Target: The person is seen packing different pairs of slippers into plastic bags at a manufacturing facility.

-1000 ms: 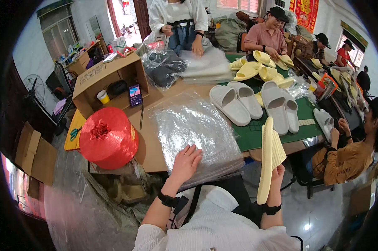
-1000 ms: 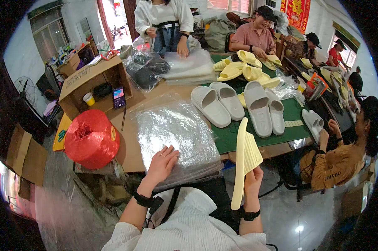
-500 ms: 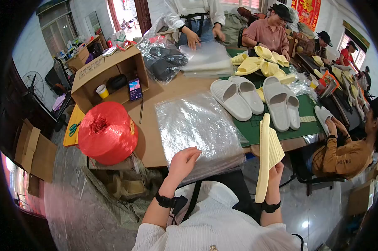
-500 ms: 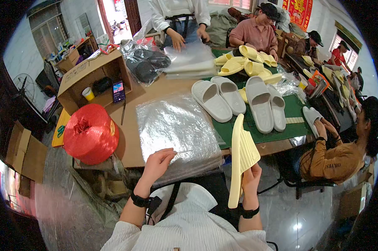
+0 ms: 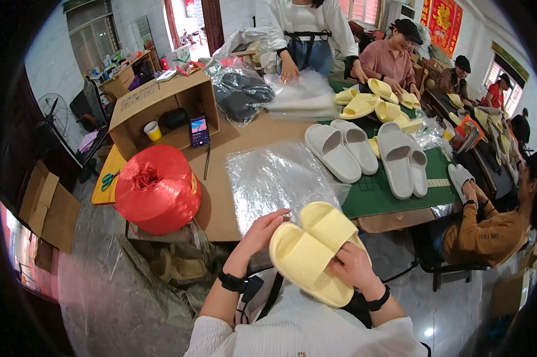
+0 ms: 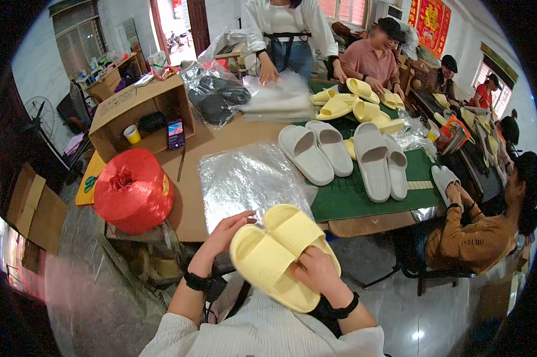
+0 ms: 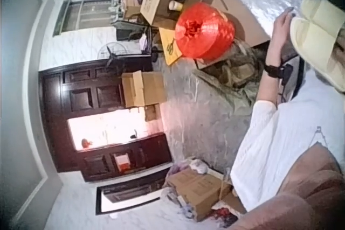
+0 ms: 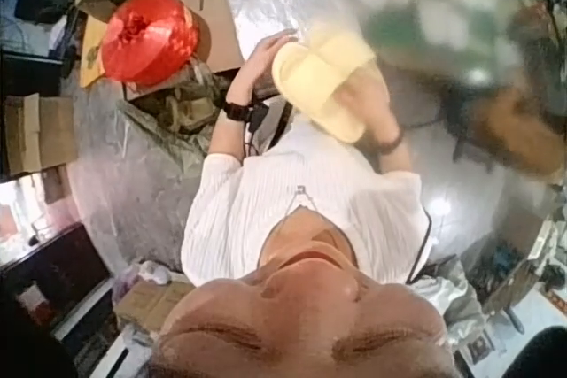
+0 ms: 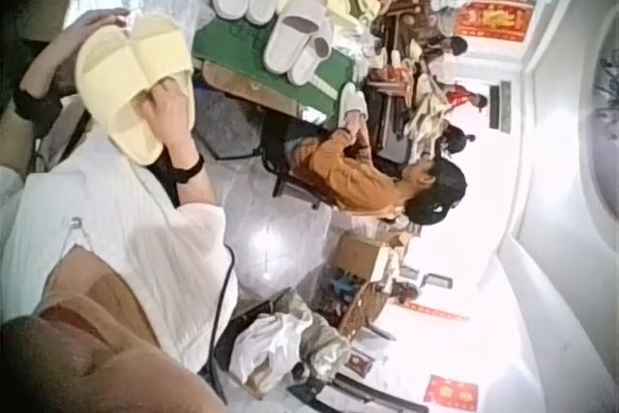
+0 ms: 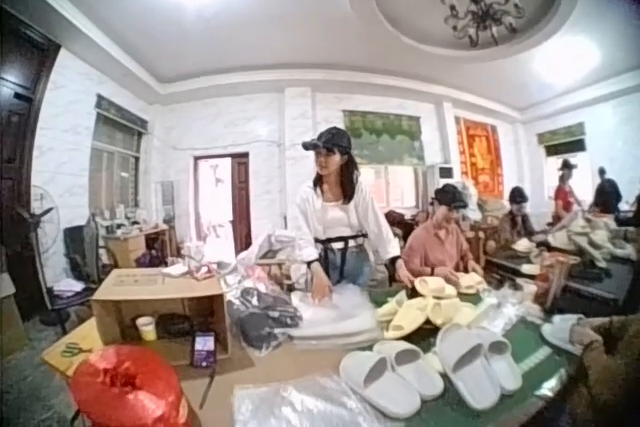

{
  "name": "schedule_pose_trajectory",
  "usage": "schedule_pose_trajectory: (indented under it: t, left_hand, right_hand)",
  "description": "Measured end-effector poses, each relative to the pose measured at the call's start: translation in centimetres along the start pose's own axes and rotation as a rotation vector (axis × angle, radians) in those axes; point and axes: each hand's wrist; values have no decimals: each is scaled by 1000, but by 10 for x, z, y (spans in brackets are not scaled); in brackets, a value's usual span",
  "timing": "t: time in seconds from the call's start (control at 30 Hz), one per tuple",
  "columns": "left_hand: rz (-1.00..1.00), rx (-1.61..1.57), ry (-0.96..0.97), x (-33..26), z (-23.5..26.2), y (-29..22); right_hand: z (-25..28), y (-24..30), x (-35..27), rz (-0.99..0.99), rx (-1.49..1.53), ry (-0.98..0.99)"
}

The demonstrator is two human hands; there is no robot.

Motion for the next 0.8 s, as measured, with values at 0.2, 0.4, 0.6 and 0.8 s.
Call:
schedule_pose_trajectory:
  t: [0.2, 0.4, 0.6, 0.8]
  left_hand:
    - [-354, 573, 138, -11, -5, -17]
    - [-613, 1090, 138, -31, -47, -43]
    - [-686, 851, 413, -39, -60, -51]
    - [-660, 550, 618, -35, -55, -49]
  right_hand:
    - [-2, -8, 1, -177, -187, -44]
    - [-10, 4, 28, -151, -176, -19]
    - [-40, -13, 48, -38, -71, -53]
    - [-46, -5, 94, 14, -246, -54]
Point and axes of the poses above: each hand's wrist, its own x-axis towards the middle knuckle, its own z-axis out of the back of the hand, y = z × x, and after that the axes turned 7 degrees about -x, right-handed
